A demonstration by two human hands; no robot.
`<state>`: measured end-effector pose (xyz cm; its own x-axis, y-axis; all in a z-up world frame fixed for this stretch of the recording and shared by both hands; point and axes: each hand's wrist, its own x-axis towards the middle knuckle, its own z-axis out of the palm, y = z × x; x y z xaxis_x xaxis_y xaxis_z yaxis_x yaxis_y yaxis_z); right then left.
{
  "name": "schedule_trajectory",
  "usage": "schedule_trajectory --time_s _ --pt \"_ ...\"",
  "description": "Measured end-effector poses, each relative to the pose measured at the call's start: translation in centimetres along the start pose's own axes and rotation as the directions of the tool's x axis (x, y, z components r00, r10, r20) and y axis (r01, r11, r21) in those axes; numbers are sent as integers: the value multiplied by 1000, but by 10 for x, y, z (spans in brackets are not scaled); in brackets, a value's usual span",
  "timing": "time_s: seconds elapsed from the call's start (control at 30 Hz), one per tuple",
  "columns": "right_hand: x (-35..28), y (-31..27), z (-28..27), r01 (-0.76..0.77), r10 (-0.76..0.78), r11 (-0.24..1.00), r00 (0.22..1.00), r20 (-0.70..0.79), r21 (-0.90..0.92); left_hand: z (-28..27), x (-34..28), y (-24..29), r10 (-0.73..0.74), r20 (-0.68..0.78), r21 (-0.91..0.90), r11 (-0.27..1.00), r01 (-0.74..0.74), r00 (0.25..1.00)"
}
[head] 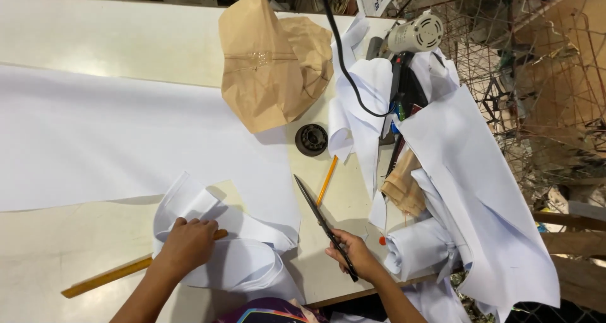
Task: Tracing a paper pattern onto white fabric using a pencil and ruler, then cutting the fabric with tailor's scissors.
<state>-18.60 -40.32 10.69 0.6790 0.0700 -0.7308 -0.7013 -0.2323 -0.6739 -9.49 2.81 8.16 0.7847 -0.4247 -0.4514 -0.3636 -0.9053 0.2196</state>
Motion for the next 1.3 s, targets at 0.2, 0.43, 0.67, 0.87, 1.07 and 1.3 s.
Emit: schedule_trajectory --time_s 0.2,0.43,0.67,0.87,1.07,1.3 --pt "30 58 -38 241 -235 969 967 96 -54 15 24 52 122 -337 43 992 -115 934" --pt "26 -7 -73 211 -161 945 965 206 -250 18 48 96 123 -346 -75 985 -158 930" --pt "66 -55 -140 255 -81 892 903 422 -374 48 32 89 125 -500 -132 967 -218 857" --pt "131 -145 -133 290 98 762 832 546 -579 63 35 78 170 -455 -133 958 -255 874" --pt "165 -191 -94 264 112 760 847 519 -594 58 34 77 168 -467 -147 953 -263 868" --pt "152 -234 -67 298 142 680 842 520 -670 53 33 75 170 -437 -193 942 -276 883"
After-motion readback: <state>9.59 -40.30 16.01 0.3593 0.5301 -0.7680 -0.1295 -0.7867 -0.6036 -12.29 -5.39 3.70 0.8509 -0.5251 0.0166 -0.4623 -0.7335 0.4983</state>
